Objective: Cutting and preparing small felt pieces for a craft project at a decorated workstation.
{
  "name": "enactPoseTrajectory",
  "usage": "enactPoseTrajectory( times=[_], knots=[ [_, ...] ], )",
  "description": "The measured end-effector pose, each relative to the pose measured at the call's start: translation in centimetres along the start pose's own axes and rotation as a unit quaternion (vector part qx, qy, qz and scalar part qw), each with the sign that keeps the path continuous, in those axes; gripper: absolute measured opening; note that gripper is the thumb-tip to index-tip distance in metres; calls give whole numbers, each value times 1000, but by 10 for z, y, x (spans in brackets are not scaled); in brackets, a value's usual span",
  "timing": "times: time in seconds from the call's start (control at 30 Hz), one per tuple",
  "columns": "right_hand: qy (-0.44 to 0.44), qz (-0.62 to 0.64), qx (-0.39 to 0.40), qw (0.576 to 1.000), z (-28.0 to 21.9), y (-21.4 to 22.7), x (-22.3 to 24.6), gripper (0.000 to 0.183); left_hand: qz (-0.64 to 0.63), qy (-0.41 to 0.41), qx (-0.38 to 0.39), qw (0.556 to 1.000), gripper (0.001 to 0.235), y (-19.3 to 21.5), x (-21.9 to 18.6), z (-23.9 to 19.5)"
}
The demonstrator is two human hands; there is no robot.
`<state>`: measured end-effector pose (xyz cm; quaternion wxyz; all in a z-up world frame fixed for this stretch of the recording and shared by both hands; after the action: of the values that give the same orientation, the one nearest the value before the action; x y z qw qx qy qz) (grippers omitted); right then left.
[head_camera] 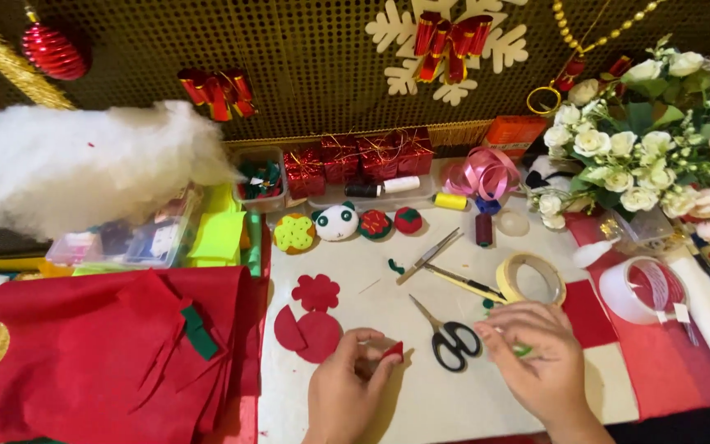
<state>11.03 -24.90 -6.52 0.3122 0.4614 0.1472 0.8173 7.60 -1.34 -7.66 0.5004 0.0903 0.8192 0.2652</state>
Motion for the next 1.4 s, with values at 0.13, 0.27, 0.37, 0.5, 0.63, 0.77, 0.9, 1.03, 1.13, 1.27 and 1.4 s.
enactPoseTrajectory(
  times=[0.13, 0.27, 0.37, 0.5, 0.63, 0.77, 0.9, 1.03, 1.13, 1.27, 1.4],
  knots=[
    [-55, 95, 7, 994, -19, -24, -6, 6, 31, -35, -60, 997, 22, -17, 11, 5],
    [-2, -1, 77, 997, -32, -54, -5, 12, 57, -95, -126, 986, 30, -39, 43, 19],
    [68, -40, 130, 988, -43, -67, -19, 12, 83, -258, -215, 938, 36, -46, 48, 20],
    [74, -53, 125, 988, -40, -72, -21, 11, 53, -544, -234, 804, 25, -36, 37, 19],
    [91, -52, 110, 988, -42, -74, -28, 9, 98, -518, -198, 826, 27, -47, 50, 24],
    [69, -94, 153, 981, -35, -63, -31, 21, 67, -447, -235, 860, 48, -41, 61, 29],
    [29, -185, 225, 956, -25, -47, -49, 16, 203, -341, -160, 904, 35, 0, 40, 41],
    [15, -126, 215, 968, -6, -33, -40, 10, 149, -151, -195, 958, 29, 21, 54, 53],
    [15, -165, 182, 969, -4, -27, -45, 7, 165, -142, -193, 957, 29, 30, 57, 53],
    [24, -161, 131, 978, 5, -31, -30, 5, 64, -305, -333, 890, 26, 50, 25, 40],
    [56, -115, 161, 979, 14, -48, -10, 15, 104, -22, -151, 983, 57, 61, 2, 45]
  ],
)
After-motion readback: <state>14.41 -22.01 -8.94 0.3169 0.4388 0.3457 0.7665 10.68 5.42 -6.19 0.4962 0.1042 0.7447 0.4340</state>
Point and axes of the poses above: each hand's wrist, its own z-axis towards the middle knuckle, its own y-axis out of the back of the hand, x = y × z, the point moved 1 cm from there along z, towards the middle knuckle, and after that the axes turned 8 degrees about -x, right-handed, at the moved point
